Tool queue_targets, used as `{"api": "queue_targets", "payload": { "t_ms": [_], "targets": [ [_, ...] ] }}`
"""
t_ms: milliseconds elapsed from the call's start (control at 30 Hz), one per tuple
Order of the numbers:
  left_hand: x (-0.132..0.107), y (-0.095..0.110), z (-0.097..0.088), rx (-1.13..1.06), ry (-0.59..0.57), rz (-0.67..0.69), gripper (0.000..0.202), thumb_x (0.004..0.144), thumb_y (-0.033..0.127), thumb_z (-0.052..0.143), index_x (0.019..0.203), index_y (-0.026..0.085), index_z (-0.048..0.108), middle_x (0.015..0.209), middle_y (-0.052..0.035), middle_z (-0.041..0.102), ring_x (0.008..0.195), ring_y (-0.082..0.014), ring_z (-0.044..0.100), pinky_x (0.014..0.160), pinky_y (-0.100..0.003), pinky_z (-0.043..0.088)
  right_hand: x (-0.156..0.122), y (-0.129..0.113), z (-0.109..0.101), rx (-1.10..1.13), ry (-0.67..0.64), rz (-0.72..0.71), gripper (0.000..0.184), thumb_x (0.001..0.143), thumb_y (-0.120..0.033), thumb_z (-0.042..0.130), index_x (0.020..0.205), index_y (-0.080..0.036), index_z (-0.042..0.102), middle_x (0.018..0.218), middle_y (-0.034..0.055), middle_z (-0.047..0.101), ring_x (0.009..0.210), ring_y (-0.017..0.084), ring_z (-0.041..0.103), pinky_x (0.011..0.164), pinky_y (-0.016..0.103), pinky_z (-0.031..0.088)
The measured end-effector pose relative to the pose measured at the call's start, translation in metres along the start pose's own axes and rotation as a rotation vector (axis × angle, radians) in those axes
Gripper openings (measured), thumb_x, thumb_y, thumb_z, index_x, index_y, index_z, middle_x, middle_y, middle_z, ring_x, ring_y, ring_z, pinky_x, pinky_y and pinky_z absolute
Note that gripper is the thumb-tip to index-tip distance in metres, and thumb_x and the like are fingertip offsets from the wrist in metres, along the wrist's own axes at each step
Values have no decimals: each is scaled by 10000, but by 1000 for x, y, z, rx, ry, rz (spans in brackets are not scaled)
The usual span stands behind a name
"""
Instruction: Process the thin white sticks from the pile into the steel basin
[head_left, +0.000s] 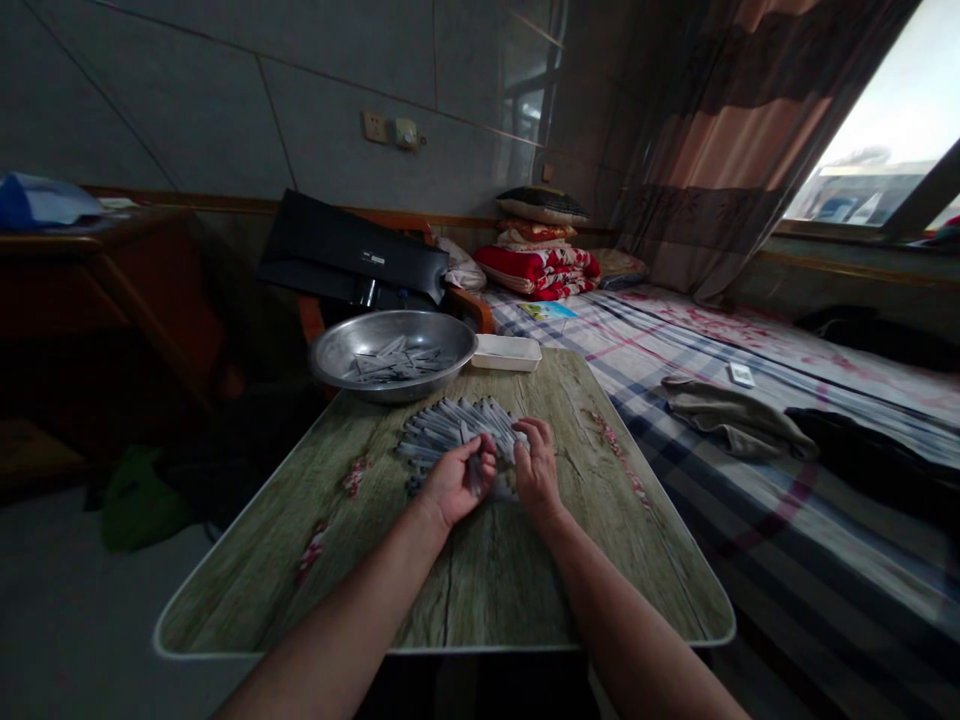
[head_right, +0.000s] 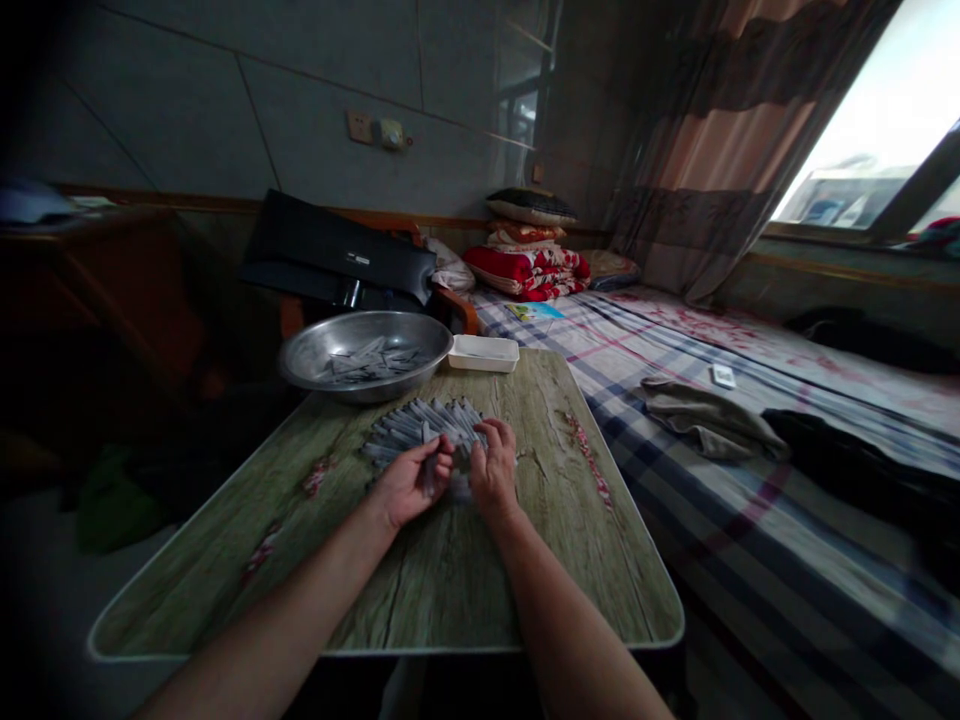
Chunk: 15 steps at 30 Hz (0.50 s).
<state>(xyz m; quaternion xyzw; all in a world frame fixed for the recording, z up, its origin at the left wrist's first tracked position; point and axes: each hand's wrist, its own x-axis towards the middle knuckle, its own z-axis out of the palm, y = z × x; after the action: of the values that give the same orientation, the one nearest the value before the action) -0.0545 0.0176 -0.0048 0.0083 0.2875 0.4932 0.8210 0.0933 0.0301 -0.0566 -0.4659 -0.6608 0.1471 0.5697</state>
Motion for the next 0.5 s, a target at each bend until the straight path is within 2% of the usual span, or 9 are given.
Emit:
{"api": "queue_targets", "payload": {
  "t_ms": [100, 200, 267, 367, 433, 500],
  "targets": [
    [-7, 17, 8, -1, -3, 25, 152, 960, 68, 499, 861, 130, 596, 699, -11, 590, 475, -44, 535, 424, -116, 447, 1, 3, -2, -33, 45, 16, 236, 953, -297, 446, 1037, -213, 651, 1135, 110, 570, 1130, 263, 532, 1043, 468, 408],
    [-5, 44, 18, -17, 104, 171, 172, 921, 10, 485, 854, 134, 584, 726, -19, 586, 512, -58, 555, 457, -130, 473, 3, 6, -4, -41, 70, 21, 232, 950, -308, 458, 1012, -203, 655, 1110, 115, 571, 1107, 270, 532, 1017, 475, 413],
    [0, 66, 29, -10, 195, 270, 194, 880, -17, 488, 853, 153, 576, 751, -24, 579, 558, -86, 581, 497, -168, 509, 3, 7, -5, -45, 75, 23, 221, 941, -306, 473, 997, -200, 659, 1101, 115, 572, 1100, 272, 531, 1007, 477, 415],
    [10, 108, 54, 2, 288, 378, 182, 880, 26, 510, 921, 189, 578, 783, -20, 553, 594, -103, 561, 527, -189, 502, 4, 10, -5, -62, 76, 25, 199, 931, -303, 495, 974, -206, 664, 1103, 110, 568, 1101, 269, 532, 1008, 471, 414],
    [14, 137, 71, 55, 268, 467, 117, 923, 155, 542, 1018, 205, 588, 878, -52, 595, 741, -162, 618, 644, -277, 556, 4, 11, -4, -74, 77, 27, 191, 929, -306, 502, 961, -210, 664, 1107, 106, 566, 1105, 265, 534, 1013, 463, 412],
    [18, 162, 82, 198, 155, 564, 286, 937, 390, 575, 1137, 185, 576, 1033, -121, 624, 995, -284, 630, 833, -478, 559, 4, 13, -4, -80, 79, 30, 189, 927, -312, 506, 953, -209, 662, 1111, 106, 563, 1110, 264, 535, 1015, 458, 412]
  ]
}}
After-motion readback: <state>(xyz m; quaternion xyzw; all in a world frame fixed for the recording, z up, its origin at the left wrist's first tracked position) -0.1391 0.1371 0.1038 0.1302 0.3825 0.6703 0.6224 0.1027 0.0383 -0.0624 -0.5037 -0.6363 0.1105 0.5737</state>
